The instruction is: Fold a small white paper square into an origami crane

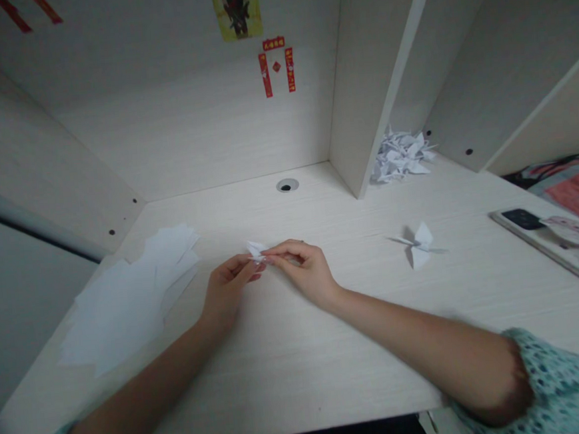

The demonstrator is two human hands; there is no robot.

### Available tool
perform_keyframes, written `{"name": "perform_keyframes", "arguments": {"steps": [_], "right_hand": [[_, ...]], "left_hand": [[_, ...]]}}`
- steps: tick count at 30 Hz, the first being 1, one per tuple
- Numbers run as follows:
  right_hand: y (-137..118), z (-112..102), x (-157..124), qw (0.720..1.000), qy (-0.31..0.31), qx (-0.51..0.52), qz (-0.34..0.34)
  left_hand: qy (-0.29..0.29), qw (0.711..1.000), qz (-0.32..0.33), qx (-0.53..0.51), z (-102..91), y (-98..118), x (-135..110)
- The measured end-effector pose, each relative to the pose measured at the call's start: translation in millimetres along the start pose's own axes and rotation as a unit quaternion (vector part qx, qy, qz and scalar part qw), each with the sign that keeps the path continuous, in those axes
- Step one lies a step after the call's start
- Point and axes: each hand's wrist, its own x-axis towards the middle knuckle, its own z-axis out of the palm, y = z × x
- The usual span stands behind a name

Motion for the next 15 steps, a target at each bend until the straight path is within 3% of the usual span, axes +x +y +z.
{"name": "perform_keyframes", "arguments": {"steps": [9, 15], "right_hand": [[-4.4, 4.5, -0.7, 0.993, 0.037, 0.098, 0.062], [-2.2, 5.4, -2.1, 0.990, 0.013, 0.102, 0.096]], "left_hand": [[-0.049, 0.996, 0.059, 0.052, 2.3, 6.5, -4.2], [0.000, 0.994, 0.066, 0.090, 3.1, 9.1, -5.1]]}}
